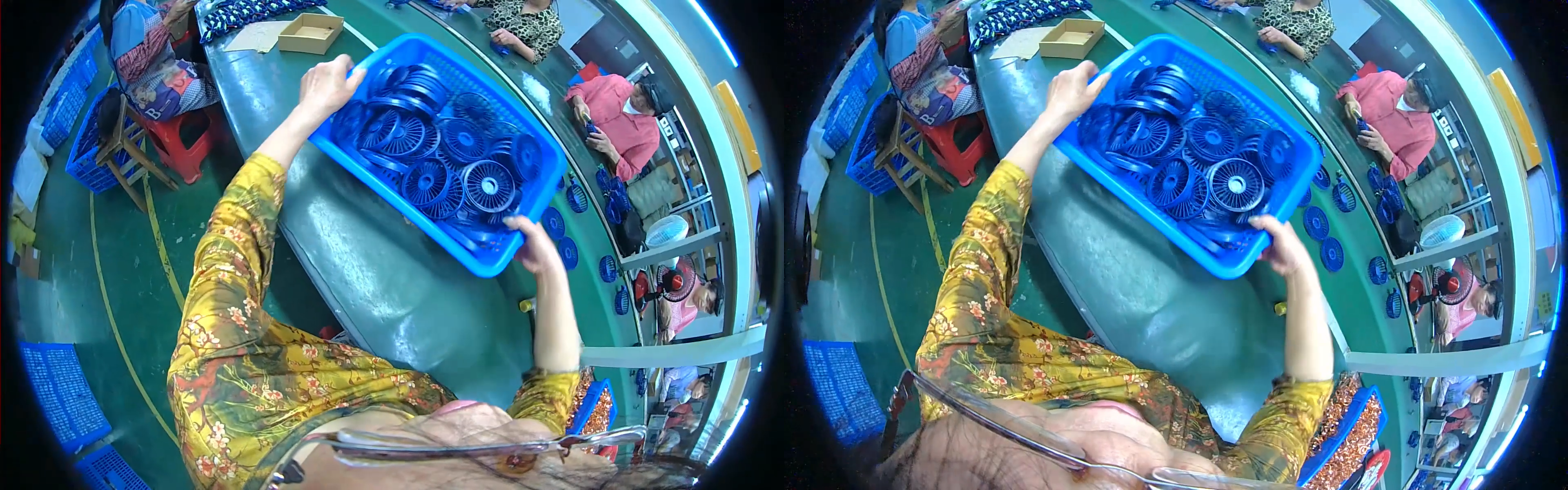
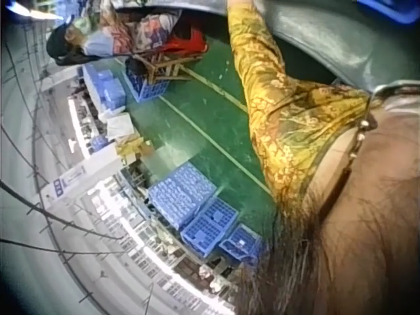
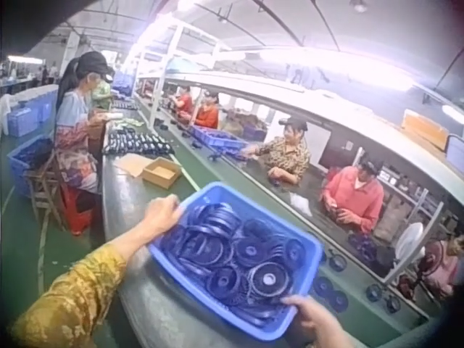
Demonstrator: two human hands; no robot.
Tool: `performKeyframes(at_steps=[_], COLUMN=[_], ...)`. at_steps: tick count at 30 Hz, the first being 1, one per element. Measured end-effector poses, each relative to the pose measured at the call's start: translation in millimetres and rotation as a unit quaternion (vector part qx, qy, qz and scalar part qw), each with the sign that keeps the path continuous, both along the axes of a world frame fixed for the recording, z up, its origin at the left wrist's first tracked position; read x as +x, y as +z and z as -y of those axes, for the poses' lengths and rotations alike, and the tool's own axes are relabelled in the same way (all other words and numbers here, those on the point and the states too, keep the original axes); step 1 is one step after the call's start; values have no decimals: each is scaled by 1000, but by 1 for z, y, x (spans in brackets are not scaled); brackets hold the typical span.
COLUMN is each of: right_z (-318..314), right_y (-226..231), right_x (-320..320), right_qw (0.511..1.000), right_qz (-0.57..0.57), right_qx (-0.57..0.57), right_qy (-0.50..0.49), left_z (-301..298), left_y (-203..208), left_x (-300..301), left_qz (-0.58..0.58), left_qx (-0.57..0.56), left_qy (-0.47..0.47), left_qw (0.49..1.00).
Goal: Assembling copper components into blue plastic hubs using a hammer on an assembly line.
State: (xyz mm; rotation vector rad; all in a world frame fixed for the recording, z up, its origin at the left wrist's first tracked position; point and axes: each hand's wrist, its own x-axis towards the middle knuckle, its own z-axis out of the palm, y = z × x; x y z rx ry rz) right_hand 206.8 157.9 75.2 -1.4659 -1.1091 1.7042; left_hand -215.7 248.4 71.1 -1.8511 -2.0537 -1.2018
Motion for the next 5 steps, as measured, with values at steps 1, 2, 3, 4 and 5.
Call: performKeyframes(at_steps=[1,2,3,4,5], right_z=[22,23,28,33,37], right_y=[9,-7,-12,-16,-14], right_x=[-18,-6,-7,-11,-15], right_qw=[996,991,981,962,951], right_qz=[26,38,39,33,28], right_qx=[56,104,156,223,250], right_qy=[-57,-74,-108,-152,-182], left_z=[-11,-25,-39,-50,-57], left_y=[-5,-9,-18,-29,-37], left_x=[3,13,20,29,39], left_qz=[24,61,98,158,216], left_qx=[21,46,71,110,126], left_qy=[-14,-24,-33,-53,-79], left_qw=[999,997,992,980,965])
